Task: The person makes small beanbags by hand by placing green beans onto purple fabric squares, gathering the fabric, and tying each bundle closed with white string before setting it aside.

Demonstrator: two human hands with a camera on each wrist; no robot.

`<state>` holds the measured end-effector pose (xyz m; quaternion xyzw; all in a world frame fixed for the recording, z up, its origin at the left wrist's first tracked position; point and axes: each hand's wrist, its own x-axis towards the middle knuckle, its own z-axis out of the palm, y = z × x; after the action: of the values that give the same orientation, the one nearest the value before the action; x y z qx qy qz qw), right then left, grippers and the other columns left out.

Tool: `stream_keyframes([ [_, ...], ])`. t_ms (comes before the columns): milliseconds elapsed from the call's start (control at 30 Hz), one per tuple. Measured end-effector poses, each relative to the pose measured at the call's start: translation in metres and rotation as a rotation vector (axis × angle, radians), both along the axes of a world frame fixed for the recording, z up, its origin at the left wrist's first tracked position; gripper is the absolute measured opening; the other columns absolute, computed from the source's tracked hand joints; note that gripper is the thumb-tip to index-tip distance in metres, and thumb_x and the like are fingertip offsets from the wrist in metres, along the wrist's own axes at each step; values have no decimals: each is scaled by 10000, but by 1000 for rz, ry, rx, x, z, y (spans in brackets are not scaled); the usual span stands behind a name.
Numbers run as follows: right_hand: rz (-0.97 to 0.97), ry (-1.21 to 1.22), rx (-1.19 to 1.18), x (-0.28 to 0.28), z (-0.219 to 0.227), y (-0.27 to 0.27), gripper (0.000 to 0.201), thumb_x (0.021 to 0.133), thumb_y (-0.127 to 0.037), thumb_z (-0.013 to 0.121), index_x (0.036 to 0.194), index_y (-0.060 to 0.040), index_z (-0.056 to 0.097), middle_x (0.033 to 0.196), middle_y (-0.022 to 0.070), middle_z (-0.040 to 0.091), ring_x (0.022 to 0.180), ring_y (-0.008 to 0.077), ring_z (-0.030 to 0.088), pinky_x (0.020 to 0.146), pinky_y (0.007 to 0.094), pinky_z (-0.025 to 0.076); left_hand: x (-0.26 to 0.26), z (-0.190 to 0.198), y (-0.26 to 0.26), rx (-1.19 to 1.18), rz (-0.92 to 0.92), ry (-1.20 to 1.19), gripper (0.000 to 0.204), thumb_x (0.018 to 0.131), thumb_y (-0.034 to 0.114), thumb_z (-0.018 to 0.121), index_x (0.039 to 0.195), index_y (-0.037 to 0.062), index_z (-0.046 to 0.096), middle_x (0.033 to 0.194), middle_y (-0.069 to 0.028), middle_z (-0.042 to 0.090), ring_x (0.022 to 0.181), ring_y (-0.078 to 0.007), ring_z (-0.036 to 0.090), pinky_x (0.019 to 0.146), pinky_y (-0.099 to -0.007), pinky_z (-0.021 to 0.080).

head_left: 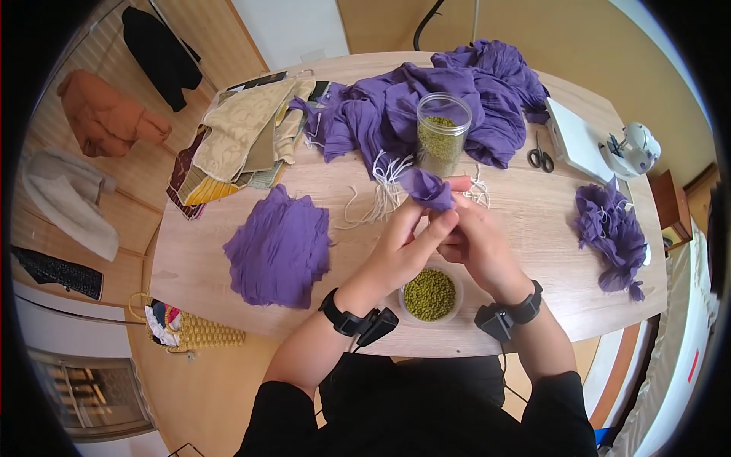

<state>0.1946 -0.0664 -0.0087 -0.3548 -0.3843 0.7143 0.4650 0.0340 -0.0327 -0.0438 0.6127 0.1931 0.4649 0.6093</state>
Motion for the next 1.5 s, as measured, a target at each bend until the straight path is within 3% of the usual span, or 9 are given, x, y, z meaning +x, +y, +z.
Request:
stream_keyframes([
  [100, 21, -56, 109, -6, -6, -3, 263, 1140, -313, 488, 1203, -100, 630, 828, -96, 504, 671, 1, 402, 585, 179, 309, 1, 7, -3, 172, 93, 27, 511, 1117, 394, 572, 1410, -23, 599, 1440, -168, 632, 1279, -226, 618, 1068, -358, 495],
  [200, 33, -101, 169, -3, -21, 1, 275, 1139, -298, 482, 1251, -96, 631, 837, -84, 488, 686, 8, 395, 595, 182, 313, 1, 10, -9, 19, 78, 49, 480, 1146, 360, 510, 1410, -33, 591, 1429, -166, 640, 1241, -219, 643, 1046, -347, 512],
  [267, 98, -29, 42, 0, -26, 5, 274, 1133, -277, 481, 1312, -119, 616, 829, -88, 449, 682, 16, 378, 591, 188, 301, 2, 9, -7, 142, 143, 50, 449, 1168, 333, 449, 1379, -36, 594, 1362, -152, 664, 1129, -184, 685, 938, -316, 577],
  [367, 77, -62, 32, -9, -5, 0, 231, 1129, -269, 474, 1285, -153, 600, 812, -87, 413, 680, 24, 366, 579, 197, 282, -1, 14, -10, -135, 86, -34, 439, 1176, 372, 399, 1254, -4, 611, 1230, -106, 661, 965, -129, 699, 736, -249, 619],
  [567, 105, -108, 20, -13, -9, -1, 163, 1131, -287, 467, 1147, -173, 582, 806, -94, 396, 681, 25, 363, 573, 199, 273, 1, 8, -7, -143, 91, -60, 443, 1173, 407, 403, 1115, 13, 597, 1244, -95, 639, 993, -126, 669, 766, -261, 607],
  [967, 113, -156, 37, -2, -17, 4, 236, 1097, -328, 476, 1022, -145, 604, 842, -73, 468, 690, 22, 424, 565, 189, 296, -4, 11, -9, -118, 87, 114, 480, 1175, 415, 395, 1238, 0, 628, 1015, -33, 668, 916, -71, 654, 820, -208, 527],
  [1167, 190, -88, 68, -4, -18, 3, 277, 1146, -348, 450, 1196, -105, 573, 874, -50, 469, 711, 43, 422, 602, 211, 340, -1, 22, -11, -195, 83, -42, 439, 1176, 444, 361, 944, 94, 487, 1176, -120, 611, 1043, -145, 561, 948, -303, 474],
  [1400, 184, -263, 252, -8, -10, -3, 217, 1148, -208, 476, 1252, -41, 568, 866, -6, 524, 767, 105, 501, 704, 273, 428, -2, 12, -5, -120, 121, -47, 450, 1174, 455, 364, 915, 104, 474, 1123, -106, 607, 1042, -162, 558, 975, -320, 452],
  [1500, 213, -509, 482, 0, -12, 2, 236, 1145, -198, 462, 1198, -7, 590, 855, 39, 570, 797, 141, 537, 724, 317, 457, -3, 8, -6, -162, 139, -58, 463, 1180, 405, 389, 1065, 11, 602, 1022, -51, 607, 962, -121, 565, 908, -285, 474],
])
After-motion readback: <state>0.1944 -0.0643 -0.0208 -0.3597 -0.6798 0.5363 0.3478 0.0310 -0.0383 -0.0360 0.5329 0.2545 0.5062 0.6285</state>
